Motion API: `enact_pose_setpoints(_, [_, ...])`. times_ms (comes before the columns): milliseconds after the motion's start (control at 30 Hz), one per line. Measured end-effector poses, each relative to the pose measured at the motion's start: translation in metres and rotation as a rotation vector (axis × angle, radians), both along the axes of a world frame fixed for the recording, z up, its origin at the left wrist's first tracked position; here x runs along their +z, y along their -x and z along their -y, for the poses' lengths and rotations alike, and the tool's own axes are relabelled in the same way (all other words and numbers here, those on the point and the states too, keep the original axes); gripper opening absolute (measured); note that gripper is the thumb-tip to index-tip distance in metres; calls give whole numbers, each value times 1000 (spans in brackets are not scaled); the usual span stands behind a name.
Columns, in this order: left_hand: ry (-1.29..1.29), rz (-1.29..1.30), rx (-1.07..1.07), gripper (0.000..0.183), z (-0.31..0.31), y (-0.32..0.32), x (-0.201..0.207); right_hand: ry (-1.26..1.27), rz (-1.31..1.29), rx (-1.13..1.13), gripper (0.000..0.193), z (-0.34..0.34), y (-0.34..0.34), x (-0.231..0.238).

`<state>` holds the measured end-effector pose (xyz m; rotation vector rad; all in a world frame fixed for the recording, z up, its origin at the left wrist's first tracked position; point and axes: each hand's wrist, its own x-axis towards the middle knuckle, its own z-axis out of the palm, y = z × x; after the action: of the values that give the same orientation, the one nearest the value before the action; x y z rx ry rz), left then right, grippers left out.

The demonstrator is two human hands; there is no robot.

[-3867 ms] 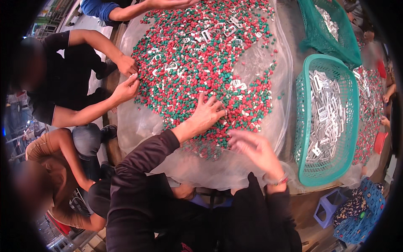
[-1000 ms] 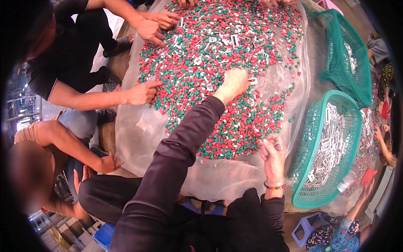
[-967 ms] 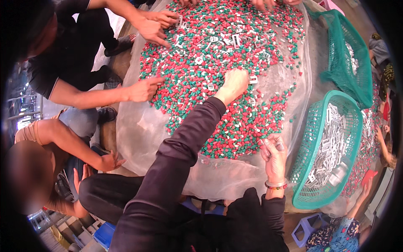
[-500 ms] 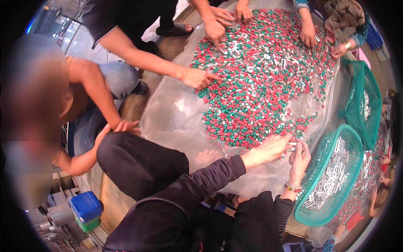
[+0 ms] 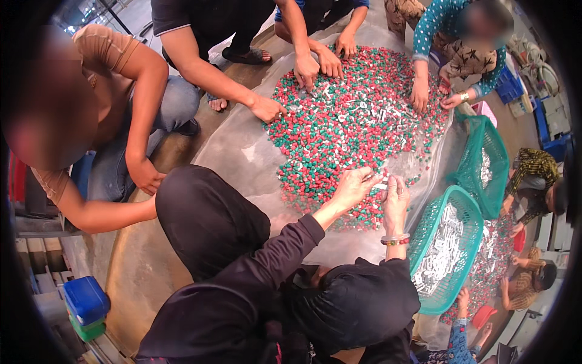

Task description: The person sorts through a large pile of small red and green plastic items mixed with white plastic pieces, picking out the white pieces and placing them into a green basket.

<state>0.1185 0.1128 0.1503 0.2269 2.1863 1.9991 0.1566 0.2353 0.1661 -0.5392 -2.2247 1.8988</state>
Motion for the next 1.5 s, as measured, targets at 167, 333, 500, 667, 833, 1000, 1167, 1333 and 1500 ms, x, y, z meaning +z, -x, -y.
enact_pose_setpoints(167, [-112,11,-84,26,31,18,27,209,24,60,18,27,20,26])
enact_pose_setpoints(333, [-56,-91,2,28,34,23,57,-181,-89,200,18,26,40,78])
enact_pose_setpoints(500, [-220,-79,28,26,54,14,87,14,199,349,17,47,38,141])
enact_pose_setpoints(667, [-554,-70,-244,22,61,14,100,-258,65,276,16,52,27,169])
enact_pose_setpoints(833, [-704,-148,-219,21,55,6,107,-451,-116,248,17,56,3,179])
enact_pose_setpoints(1000, [-665,-7,-184,19,63,-5,117,-485,-189,246,19,63,-1,178])
enact_pose_setpoints(1167, [-725,-187,22,15,42,-7,113,-921,-347,253,13,63,-12,172])
enact_pose_setpoints(1333, [-576,-143,-52,13,47,-9,110,-1075,-499,347,11,70,-16,174])
enact_pose_setpoints(1500, [-800,18,-15,16,30,-18,106,-1360,-519,468,13,60,-15,169])
